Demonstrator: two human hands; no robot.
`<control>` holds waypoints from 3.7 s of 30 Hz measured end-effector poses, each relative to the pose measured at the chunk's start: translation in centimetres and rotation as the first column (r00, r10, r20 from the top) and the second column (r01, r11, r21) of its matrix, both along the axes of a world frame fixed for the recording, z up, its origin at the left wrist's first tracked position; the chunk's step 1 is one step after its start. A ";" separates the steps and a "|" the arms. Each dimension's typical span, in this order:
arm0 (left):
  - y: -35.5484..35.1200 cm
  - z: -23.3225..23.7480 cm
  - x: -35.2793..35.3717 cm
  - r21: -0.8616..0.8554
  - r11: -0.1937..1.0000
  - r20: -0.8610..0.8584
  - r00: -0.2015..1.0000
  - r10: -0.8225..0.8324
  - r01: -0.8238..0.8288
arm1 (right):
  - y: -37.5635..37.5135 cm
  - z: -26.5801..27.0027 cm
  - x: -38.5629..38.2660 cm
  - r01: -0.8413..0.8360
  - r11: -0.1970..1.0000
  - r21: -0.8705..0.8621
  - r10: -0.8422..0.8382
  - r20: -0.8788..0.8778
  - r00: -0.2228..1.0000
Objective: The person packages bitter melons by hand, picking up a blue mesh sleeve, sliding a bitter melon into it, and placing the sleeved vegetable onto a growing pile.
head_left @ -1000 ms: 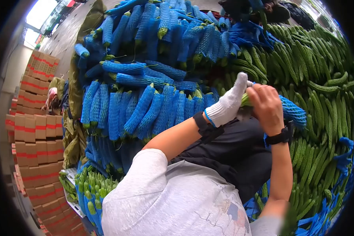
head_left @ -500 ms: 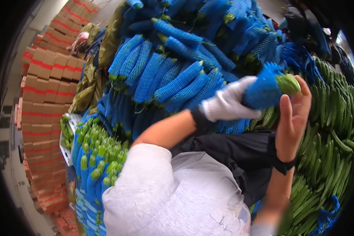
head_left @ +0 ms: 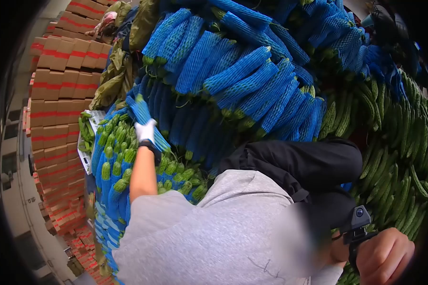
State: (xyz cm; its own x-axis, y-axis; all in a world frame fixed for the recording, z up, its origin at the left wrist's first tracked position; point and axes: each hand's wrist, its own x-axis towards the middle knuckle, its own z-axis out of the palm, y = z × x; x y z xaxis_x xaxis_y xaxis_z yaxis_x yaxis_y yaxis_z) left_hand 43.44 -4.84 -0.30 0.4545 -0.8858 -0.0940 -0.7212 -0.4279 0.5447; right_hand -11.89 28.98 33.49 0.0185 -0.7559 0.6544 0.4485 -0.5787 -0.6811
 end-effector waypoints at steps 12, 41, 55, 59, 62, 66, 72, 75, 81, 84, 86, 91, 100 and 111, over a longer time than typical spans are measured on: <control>3.6 -10.9 -7.4 0.457 0.794 0.197 0.825 -0.529 0.400 | -3.8 -1.9 2.4 -0.213 0.951 -0.222 0.278 0.320 0.906; -9.3 -16.6 12.2 0.644 0.682 0.411 0.596 -0.690 0.346 | -13.3 -1.5 8.5 -0.152 0.988 -0.019 0.153 0.211 0.966; 2.1 -10.9 -5.8 0.016 0.742 0.377 0.684 -0.625 0.670 | -0.9 -1.0 4.1 0.682 0.580 0.446 -0.801 0.159 0.577; 5.6 -10.3 -8.5 0.624 0.432 0.344 0.267 -0.900 0.651 | 4.9 -1.7 1.6 0.749 0.495 0.440 -0.860 0.127 0.494; 5.5 -10.9 -8.7 0.659 0.446 0.286 0.347 -0.893 0.606 | 13.7 -1.2 -1.8 0.931 0.244 0.271 -0.963 -0.043 0.264; 4.0 -12.4 -7.2 0.778 0.392 0.267 0.306 -0.914 0.492 | 30.5 -1.1 -4.8 0.809 -0.587 -0.023 -0.747 -0.370 -0.552; 2.8 -10.7 -11.8 0.979 -0.122 -0.108 -0.091 -0.990 0.166 | 40.5 -13.3 -6.4 0.668 -0.579 -0.467 0.300 -0.884 -0.359; 3.5 -9.0 -18.8 0.942 -0.312 -0.300 -0.107 -0.948 0.121 | 42.2 -26.8 -6.9 0.811 -0.569 -0.137 0.100 -0.990 -0.097; 11.0 6.8 -38.6 0.816 -0.304 -0.483 0.291 -0.826 0.492 | 40.2 -48.9 -8.6 0.843 -0.519 0.138 -0.060 -0.990 0.125; 14.2 13.0 -47.2 0.561 -0.168 -0.456 0.134 -0.880 0.810 | 38.3 -55.7 -10.9 0.784 -0.593 0.183 -0.147 -0.982 0.117; 14.8 13.6 -51.0 0.288 0.071 -0.543 0.224 -0.810 0.955 | 37.2 -58.4 -12.8 0.744 -0.640 0.194 -0.192 -0.977 0.090; 19.5 14.2 -59.1 -0.070 0.098 -0.593 0.037 -0.804 0.993 | 36.2 -61.9 -17.5 0.532 -0.792 0.302 -0.160 -0.942 0.297; 29.5 14.0 -65.1 -0.212 -0.131 -0.697 -0.244 -0.675 0.968 | 36.7 -56.2 -14.7 0.586 -0.808 0.065 -0.097 -0.995 -0.023; 45.3 16.3 -63.5 -0.525 -0.675 -0.210 -0.847 -0.488 0.519 | 28.9 -20.0 -8.7 0.904 -0.410 -0.120 -0.609 -0.702 -0.369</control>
